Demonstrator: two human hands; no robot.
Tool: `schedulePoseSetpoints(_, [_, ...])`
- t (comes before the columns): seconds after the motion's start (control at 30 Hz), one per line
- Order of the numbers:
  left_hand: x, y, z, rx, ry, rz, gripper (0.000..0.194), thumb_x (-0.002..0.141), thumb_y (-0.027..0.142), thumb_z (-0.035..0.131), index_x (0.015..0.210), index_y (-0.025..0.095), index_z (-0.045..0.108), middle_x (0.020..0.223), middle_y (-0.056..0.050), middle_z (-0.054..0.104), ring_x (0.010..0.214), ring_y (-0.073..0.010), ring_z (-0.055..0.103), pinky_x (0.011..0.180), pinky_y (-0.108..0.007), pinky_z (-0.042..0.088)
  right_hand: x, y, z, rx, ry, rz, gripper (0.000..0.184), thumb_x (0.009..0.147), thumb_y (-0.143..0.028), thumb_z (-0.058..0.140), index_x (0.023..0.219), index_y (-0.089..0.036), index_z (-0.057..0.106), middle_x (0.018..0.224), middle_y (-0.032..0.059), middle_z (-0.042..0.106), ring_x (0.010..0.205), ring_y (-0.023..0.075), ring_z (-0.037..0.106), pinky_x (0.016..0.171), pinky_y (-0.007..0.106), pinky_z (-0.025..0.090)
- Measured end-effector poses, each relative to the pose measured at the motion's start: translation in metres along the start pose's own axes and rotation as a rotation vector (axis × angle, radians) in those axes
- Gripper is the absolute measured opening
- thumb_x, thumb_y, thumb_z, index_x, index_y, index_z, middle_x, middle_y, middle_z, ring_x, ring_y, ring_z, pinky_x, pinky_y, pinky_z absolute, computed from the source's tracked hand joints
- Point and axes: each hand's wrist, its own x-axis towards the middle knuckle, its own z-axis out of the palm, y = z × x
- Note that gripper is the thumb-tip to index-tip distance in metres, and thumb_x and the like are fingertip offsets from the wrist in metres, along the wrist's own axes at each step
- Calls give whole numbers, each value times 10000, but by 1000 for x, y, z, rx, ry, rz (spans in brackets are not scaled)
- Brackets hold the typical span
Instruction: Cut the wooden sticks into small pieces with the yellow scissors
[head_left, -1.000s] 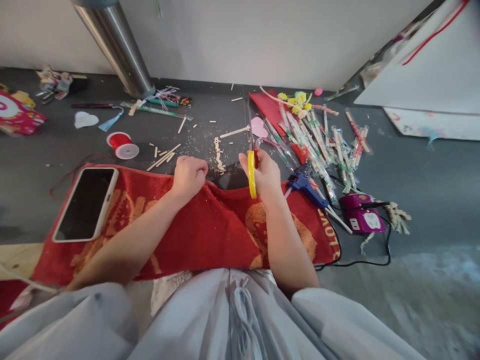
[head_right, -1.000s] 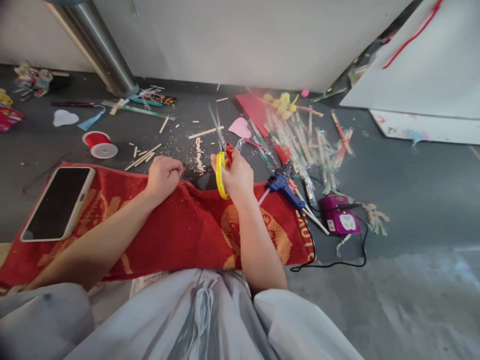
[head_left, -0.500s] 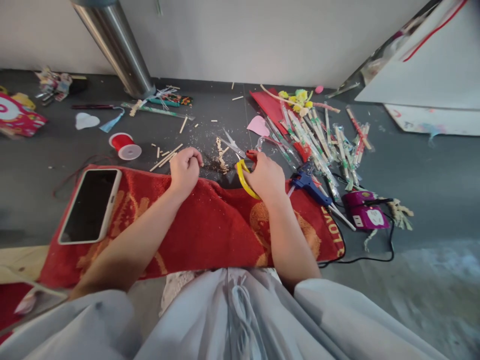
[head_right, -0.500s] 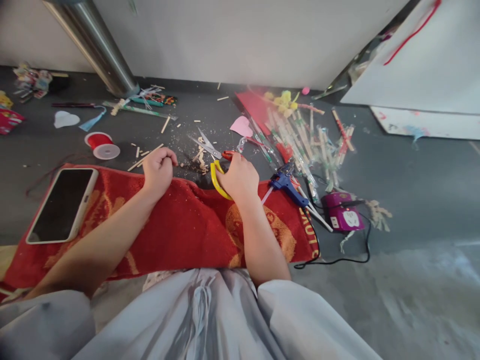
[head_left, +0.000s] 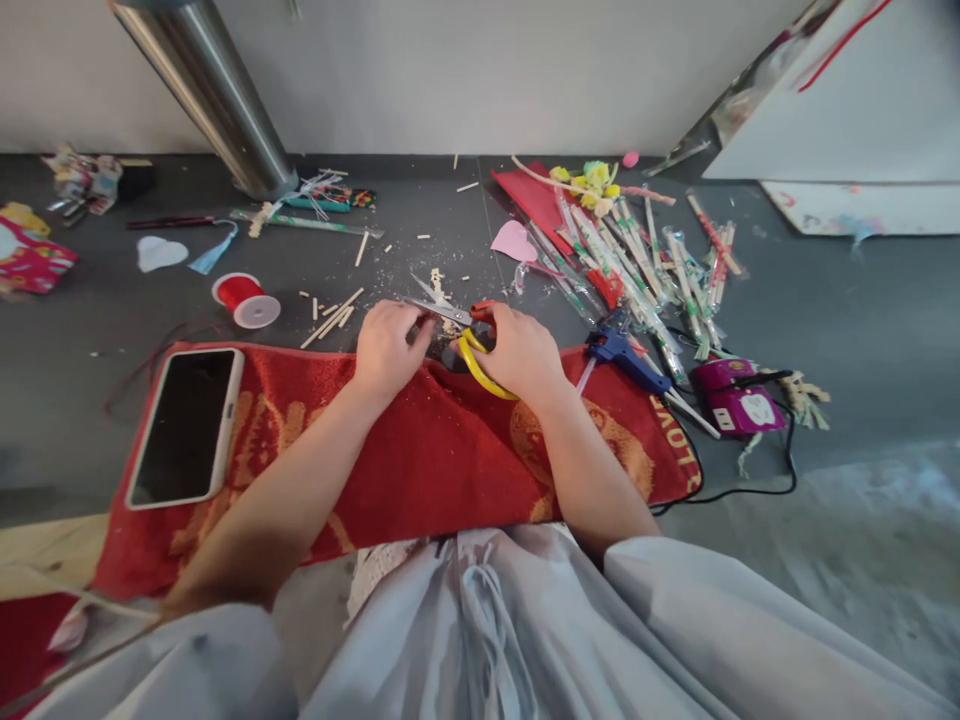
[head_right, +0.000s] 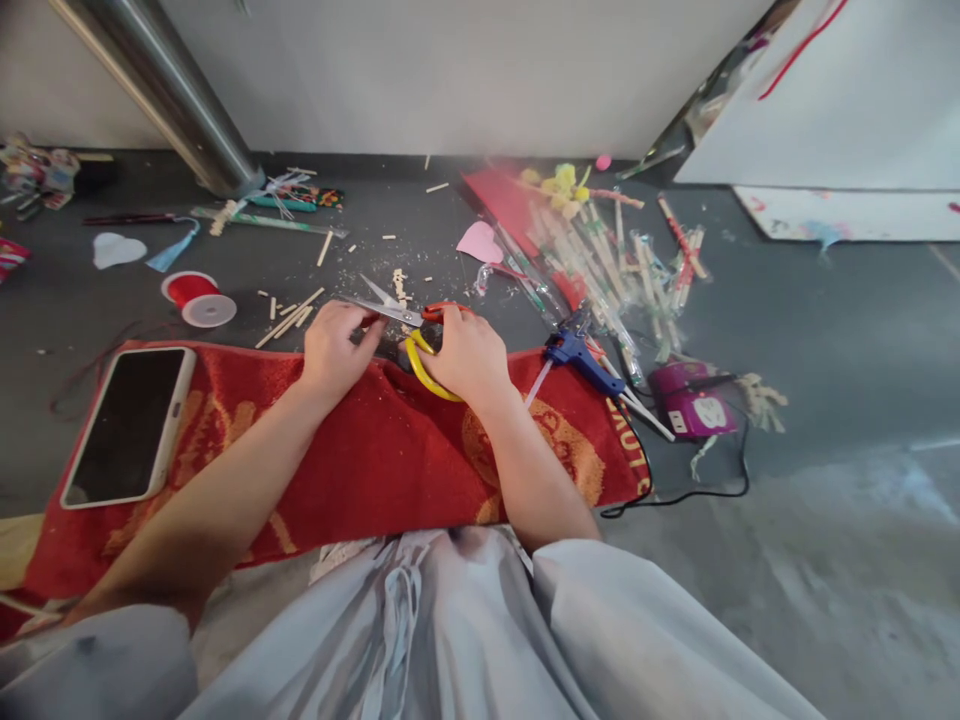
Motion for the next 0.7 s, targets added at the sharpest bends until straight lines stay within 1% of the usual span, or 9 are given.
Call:
schedulePoseSetpoints(0.1, [-1, -1, -2, -12, -36, -53, 214, 888, 287, 506, 791, 187, 668, 766, -62, 675, 803, -213, 619, 763, -344, 462, -1, 1, 4, -8, 11, -37, 569, 852, -572, 543, 1212, -134, 583, 1119, 178, 690, 1056, 333, 640, 927, 475, 467])
schedulePoseSetpoints(0.17, [-1, 0, -3, -17, -37, -50, 239, 889, 263, 488, 733, 192, 654, 734, -48, 668, 782, -194, 613, 734, -319, 455, -1, 1, 5, -17, 20, -62, 564, 864, -578, 519, 1207, -133, 576, 1121, 183, 680, 1059, 331, 631, 925, 477, 462])
schedulePoseSetpoints(0.23, [-2, 2, -5, -29, -15, -33, 261, 893, 250, 474, 700, 192, 640, 729, -42, 669, 776, -180, 612, 720, -300, 449, -1, 1, 6, -30, 20, -85, 572, 869, -589, 506, 1204, -129, 572, 1129, 189, 670, 1063, 333, 621, 927, 478, 456])
schedulePoseSetpoints(0.33, [-2, 5, -7, -45, 4, -24, 293, 911, 264, 459, 677, 190, 618, 708, -42, 657, 755, -177, 608, 702, -292, 440, -1, 1, 4, -39, 11, -104, 589, 867, -609, 502, 1199, -128, 572, 1152, 194, 656, 1082, 341, 606, 932, 475, 452])
schedulePoseSetpoints(0.47, [-2, 6, -8, -57, -5, -40, 308, 921, 283, 462, 657, 189, 587, 691, -44, 643, 740, -177, 601, 689, -291, 431, -1, 0, 2, -56, -2, -119, 619, 867, -634, 488, 1203, -120, 570, 1159, 200, 648, 1076, 346, 601, 926, 468, 455])
schedulePoseSetpoints(0.6, [-1, 5, -8, -66, -14, -52, 309, 916, 288, 465, 654, 186, 592, 693, -49, 653, 743, -177, 607, 677, -289, 430, 0, 1, 2, -81, -3, -137, 649, 866, -656, 472, 1197, -106, 569, 1135, 205, 646, 1059, 345, 599, 927, 470, 453])
schedulePoseSetpoints(0.7, [0, 4, -9, -115, -34, -65, 273, 902, 257, 472, 677, 187, 609, 683, -39, 652, 733, -166, 609, 685, -280, 447, 1, 3, 3, -74, 1, -161, 667, 862, -674, 460, 1205, -111, 559, 1134, 201, 640, 1053, 341, 594, 930, 470, 449])
